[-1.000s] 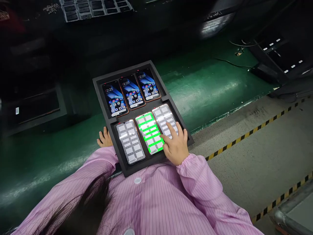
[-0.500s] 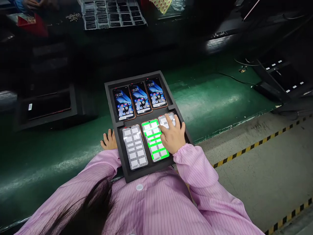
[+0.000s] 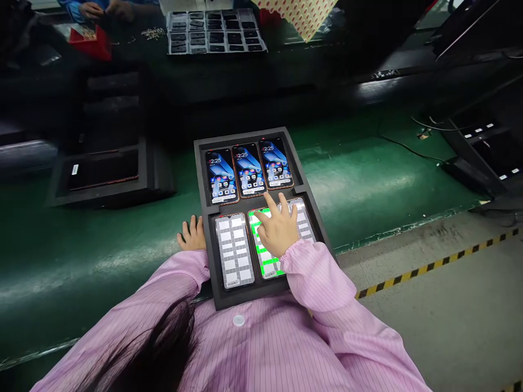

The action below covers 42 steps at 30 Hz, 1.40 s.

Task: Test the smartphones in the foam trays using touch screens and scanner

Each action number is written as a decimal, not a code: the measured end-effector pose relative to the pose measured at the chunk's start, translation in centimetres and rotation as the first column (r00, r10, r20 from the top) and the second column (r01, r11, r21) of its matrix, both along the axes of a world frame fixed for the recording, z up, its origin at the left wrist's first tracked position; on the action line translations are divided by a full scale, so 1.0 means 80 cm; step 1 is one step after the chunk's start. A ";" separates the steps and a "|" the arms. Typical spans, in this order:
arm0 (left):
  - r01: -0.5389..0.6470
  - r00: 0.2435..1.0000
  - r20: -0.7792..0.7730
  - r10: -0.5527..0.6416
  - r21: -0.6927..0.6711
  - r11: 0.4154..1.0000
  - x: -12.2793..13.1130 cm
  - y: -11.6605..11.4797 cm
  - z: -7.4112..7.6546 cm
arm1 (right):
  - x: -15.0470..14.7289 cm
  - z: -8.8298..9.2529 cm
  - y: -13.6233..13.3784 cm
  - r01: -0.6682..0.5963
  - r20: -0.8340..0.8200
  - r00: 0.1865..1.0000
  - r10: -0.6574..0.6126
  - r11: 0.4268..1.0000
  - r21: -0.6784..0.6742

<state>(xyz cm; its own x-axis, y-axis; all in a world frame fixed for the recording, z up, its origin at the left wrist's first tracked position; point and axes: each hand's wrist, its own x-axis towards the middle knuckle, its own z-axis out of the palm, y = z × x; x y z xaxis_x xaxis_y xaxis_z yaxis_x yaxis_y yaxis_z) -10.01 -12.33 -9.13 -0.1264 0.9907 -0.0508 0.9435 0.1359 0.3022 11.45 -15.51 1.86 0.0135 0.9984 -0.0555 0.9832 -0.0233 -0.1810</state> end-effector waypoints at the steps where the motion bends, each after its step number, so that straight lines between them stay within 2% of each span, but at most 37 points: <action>1: 0.000 1.000 0.001 0.000 -0.004 1.000 0.000 0.000 0.000 | -0.003 0.000 0.001 -0.014 -0.005 1.000 0.014 1.000 -0.008; 8: -0.016 1.000 -0.013 0.016 -0.033 0.999 0.000 0.003 -0.002 | -0.010 0.000 -0.008 -0.075 -0.014 0.997 0.074 0.996 -0.045; 17: 0.011 1.000 -0.020 -0.012 -0.049 0.999 -0.001 0.003 0.003 | -0.010 0.004 -0.044 -0.113 -0.032 0.993 0.111 0.992 -0.054; 25: 0.024 0.995 -0.098 -0.037 -0.128 0.992 -0.003 0.006 0.001 | -0.009 0.006 -0.074 -0.118 -0.049 0.992 0.114 0.989 -0.086; 38: -0.028 0.999 -0.033 0.027 -0.046 0.999 -0.001 0.009 -0.012 | -0.008 -0.001 -0.128 -0.131 -0.102 0.987 0.124 0.990 -0.056; 42: -0.063 0.998 0.013 0.064 -0.063 0.996 -0.003 0.013 -0.015 | -0.009 -0.002 -0.141 -0.125 -0.117 0.986 0.116 0.990 -0.071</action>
